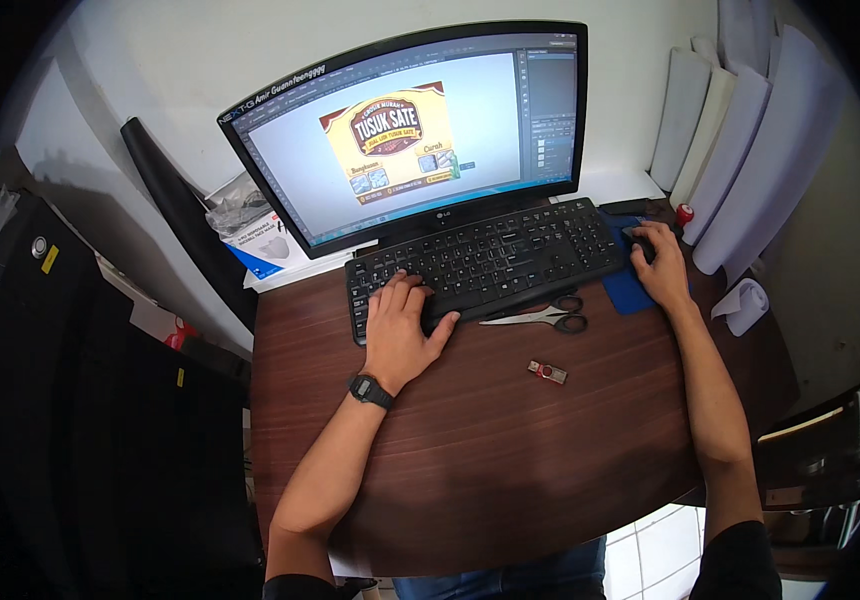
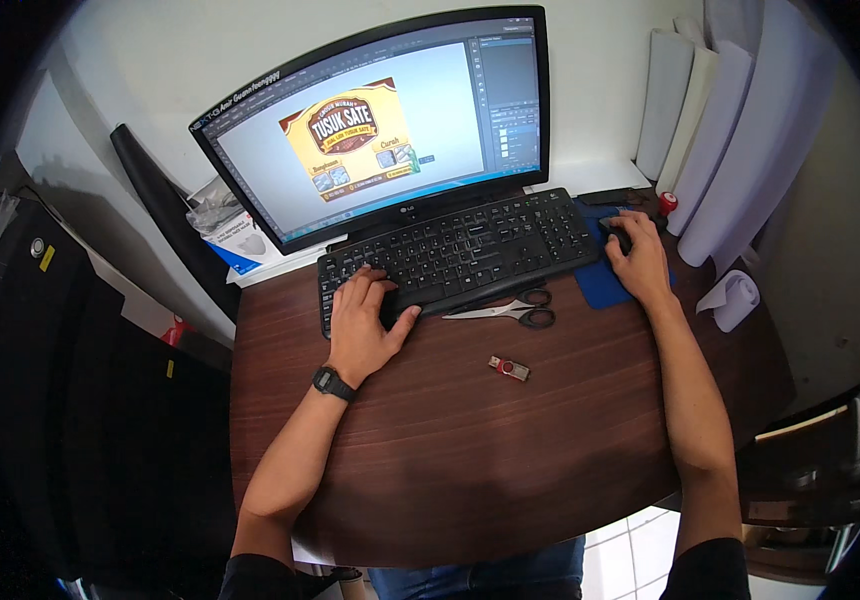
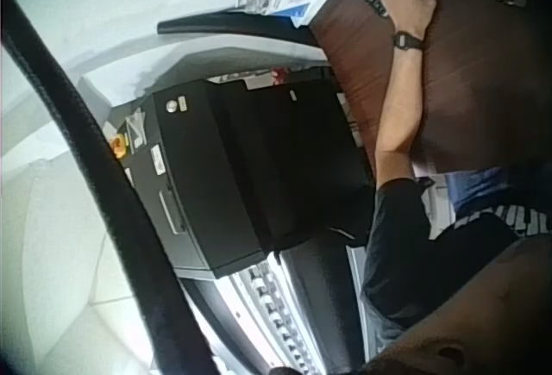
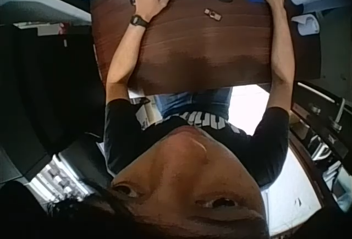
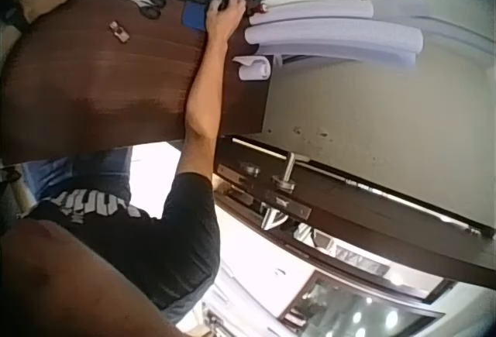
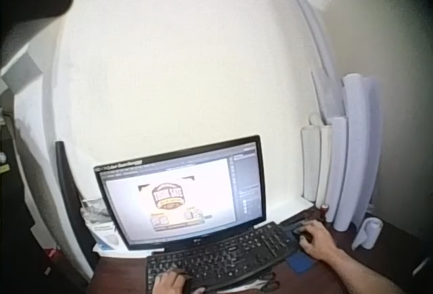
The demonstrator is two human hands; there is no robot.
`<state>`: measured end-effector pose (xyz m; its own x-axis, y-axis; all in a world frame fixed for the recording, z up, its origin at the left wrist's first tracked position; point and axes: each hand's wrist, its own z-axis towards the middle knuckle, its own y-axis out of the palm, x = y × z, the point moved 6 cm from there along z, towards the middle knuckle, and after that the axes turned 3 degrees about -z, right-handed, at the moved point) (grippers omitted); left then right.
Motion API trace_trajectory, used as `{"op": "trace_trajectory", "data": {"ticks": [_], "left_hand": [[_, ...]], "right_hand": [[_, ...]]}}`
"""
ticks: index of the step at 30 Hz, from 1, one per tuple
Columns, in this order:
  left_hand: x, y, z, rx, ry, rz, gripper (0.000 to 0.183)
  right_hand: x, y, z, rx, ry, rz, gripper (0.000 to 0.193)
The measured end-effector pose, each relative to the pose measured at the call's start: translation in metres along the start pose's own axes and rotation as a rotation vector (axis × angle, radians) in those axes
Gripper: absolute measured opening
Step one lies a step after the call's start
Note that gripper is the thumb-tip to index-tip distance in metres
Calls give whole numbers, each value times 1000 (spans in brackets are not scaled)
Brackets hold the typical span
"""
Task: Designing a food advertisement using a computer and mouse at a desk station.
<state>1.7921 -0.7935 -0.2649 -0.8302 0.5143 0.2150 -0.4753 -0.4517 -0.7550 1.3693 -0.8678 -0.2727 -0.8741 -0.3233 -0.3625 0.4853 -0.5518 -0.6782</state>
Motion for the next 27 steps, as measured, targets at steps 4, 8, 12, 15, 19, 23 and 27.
{"op": "trace_trajectory", "data": {"ticks": [4,8,12,15,19,23,27], "left_hand": [[-1,1,0,-10,-12,-8,45],[0,0,1,-5,-5,-2,45],[0,0,1,0,2,6,44],[2,-2,1,10,13,11,43],[3,-2,1,18,11,16,43],[2,-2,0,22,-8,21,42],[-5,-8,-4,100,-81,64,39]], "right_hand": [[0,1,0,2,-3,-6,30],[-1,-1,1,1,9,5,31],[-1,0,1,7,1,0,31],[-2,-1,1,8,8,-1,31],[0,-2,1,25,7,-4,31],[3,1,-2,34,6,5,31],[1,4,-1,34,24,15,33]]}}
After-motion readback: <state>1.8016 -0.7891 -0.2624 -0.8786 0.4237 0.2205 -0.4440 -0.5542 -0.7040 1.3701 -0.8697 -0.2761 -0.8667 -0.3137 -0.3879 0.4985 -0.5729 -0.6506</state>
